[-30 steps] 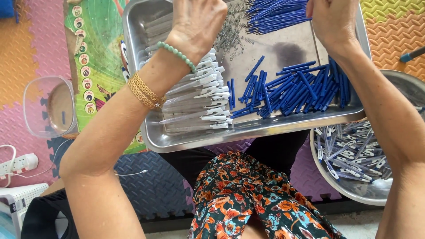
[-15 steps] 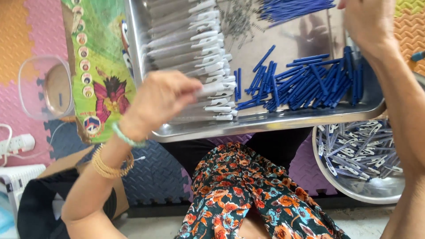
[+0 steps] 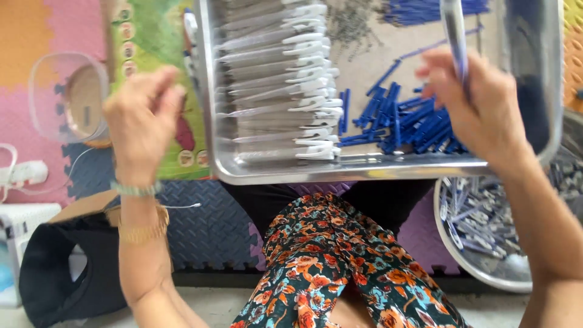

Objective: Assembling ballpoint pens by inserting ink refills into barrels and attaching caps.

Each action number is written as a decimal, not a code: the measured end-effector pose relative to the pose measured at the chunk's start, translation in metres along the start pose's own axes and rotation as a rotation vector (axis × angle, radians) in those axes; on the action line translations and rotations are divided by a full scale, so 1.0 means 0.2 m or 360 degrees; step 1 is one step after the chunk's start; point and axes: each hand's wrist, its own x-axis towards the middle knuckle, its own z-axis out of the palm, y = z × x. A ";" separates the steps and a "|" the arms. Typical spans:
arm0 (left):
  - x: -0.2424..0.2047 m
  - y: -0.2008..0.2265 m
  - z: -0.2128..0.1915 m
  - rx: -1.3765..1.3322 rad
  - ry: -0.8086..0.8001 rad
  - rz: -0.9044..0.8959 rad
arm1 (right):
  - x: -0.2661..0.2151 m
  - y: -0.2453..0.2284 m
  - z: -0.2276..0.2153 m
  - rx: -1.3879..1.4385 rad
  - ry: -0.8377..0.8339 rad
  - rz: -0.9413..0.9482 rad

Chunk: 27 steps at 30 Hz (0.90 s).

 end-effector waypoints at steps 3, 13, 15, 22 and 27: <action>-0.05 -0.43 0.20 -0.0082 -0.0118 -0.0395 | -0.06 -0.05 0.04 0.0175 -0.0041 0.0122; 0.05 -0.38 0.42 -0.0047 -0.0513 -0.0603 | -0.14 0.02 0.11 0.0400 -0.0022 0.0273; 0.06 -0.40 0.44 -0.0236 -0.0595 -0.0736 | -0.14 0.02 0.12 0.0475 0.0024 0.0256; 0.10 -0.36 0.23 -0.0589 -0.0383 -0.0708 | -0.22 0.16 0.12 0.0624 0.0288 0.0248; 0.11 -0.03 -0.07 -0.1456 -0.0070 -0.0491 | -0.19 0.08 0.12 0.1094 0.0307 -0.0025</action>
